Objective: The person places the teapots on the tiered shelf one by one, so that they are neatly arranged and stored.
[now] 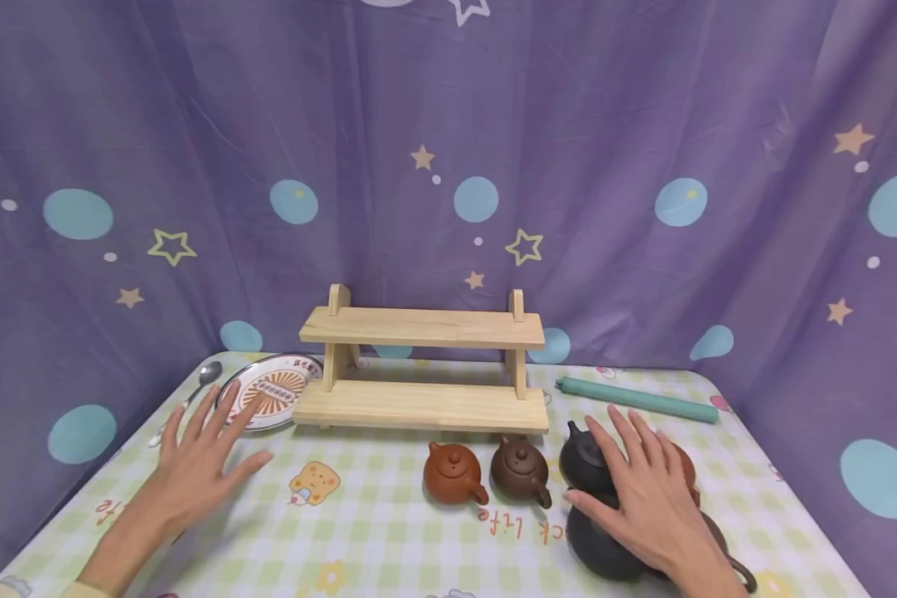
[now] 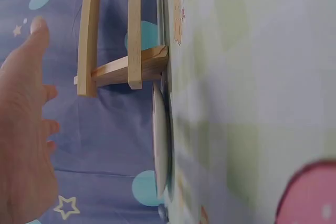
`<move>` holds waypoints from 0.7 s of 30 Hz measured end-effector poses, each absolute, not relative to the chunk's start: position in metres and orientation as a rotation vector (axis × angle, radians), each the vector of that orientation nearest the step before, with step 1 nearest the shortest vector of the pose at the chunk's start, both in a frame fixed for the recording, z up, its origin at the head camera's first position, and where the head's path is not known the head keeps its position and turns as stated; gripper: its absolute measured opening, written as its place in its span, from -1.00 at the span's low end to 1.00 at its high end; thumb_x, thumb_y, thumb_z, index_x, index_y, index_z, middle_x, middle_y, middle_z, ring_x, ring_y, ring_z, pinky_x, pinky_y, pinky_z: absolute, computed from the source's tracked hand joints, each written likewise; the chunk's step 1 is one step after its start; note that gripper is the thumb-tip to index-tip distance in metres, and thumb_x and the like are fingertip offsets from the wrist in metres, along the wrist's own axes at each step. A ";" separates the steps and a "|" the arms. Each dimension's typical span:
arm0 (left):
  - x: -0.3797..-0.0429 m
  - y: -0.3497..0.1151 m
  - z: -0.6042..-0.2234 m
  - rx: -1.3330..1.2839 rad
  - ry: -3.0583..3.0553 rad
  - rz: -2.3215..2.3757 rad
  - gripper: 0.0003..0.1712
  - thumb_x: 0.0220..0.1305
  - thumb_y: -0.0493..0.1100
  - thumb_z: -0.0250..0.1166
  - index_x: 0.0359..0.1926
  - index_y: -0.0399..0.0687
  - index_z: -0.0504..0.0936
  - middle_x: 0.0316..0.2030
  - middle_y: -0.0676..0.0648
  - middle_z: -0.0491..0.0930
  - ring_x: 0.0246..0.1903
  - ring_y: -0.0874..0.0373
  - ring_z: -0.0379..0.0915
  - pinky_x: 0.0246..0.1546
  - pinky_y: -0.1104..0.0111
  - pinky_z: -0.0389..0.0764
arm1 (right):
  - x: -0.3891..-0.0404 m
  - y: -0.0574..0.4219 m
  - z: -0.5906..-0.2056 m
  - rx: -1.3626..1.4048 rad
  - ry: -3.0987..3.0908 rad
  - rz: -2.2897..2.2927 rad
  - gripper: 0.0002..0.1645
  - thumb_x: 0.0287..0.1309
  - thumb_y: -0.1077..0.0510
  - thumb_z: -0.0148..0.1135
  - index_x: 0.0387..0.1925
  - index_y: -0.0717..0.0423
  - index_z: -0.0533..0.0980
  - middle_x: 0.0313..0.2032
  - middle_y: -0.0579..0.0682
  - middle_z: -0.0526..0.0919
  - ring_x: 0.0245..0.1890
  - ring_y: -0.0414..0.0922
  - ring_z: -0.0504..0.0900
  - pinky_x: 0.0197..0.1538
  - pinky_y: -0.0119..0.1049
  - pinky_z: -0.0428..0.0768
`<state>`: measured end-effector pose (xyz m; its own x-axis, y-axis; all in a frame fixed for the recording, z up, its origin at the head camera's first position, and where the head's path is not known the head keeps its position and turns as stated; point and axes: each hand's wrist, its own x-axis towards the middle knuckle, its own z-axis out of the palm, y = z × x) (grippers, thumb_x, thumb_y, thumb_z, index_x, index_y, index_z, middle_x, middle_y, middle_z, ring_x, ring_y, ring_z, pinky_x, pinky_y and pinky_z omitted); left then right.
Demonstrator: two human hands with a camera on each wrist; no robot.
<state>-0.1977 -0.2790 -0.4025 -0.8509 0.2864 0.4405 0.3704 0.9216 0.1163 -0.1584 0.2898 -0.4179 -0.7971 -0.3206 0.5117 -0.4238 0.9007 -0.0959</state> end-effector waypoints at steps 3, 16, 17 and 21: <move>-0.203 -0.277 -0.401 -0.424 -2.669 -0.433 -0.08 0.48 0.27 0.20 0.64 0.00 0.08 0.56 -0.34 0.05 0.54 -0.32 -0.21 0.40 -0.40 -0.27 | -0.155 0.294 -0.416 0.566 -2.536 0.328 0.01 0.21 -0.28 0.43 0.53 0.00 0.26 0.49 0.20 0.20 0.38 0.31 0.18 0.14 0.42 0.24; -0.234 -0.265 -0.405 -0.195 -2.604 -1.073 -0.38 0.57 0.07 0.20 0.35 -0.33 0.42 -0.07 -0.23 0.64 0.00 -0.14 0.55 0.02 -0.01 0.55 | -0.123 0.331 -0.427 0.544 -2.234 0.548 -0.65 0.11 0.27 0.50 -0.05 0.18 0.63 -0.14 -0.07 0.64 -0.10 -0.19 0.45 0.04 -0.53 0.32; -0.236 -0.264 -0.407 -0.195 -2.609 -1.085 -0.38 0.57 0.07 0.19 0.36 -0.34 0.42 -0.05 -0.24 0.65 0.00 -0.14 0.55 0.04 -0.01 0.56 | -0.121 0.334 -0.428 0.524 -2.222 0.567 -0.68 0.13 0.28 0.48 -0.06 0.19 0.63 -0.15 -0.08 0.64 -0.09 -0.24 0.44 0.06 -0.58 0.30; -0.240 -0.265 -0.415 -0.190 -2.623 -1.163 -0.37 0.59 0.05 0.17 0.37 -0.39 0.40 0.04 -0.33 0.63 0.06 -0.21 0.55 0.12 0.00 0.57 | -0.111 0.343 -0.433 0.420 -2.176 0.645 -0.72 0.10 0.39 0.44 -0.11 0.26 0.63 -0.16 -0.22 0.63 -0.02 -0.42 0.40 0.13 -0.71 0.23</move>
<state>-0.2404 -0.2652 -0.4148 -0.9563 0.0121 0.2920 0.2246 0.6699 0.7077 -0.1106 0.3433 -0.4329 -0.6165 -0.0802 0.7832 -0.4940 0.8140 -0.3056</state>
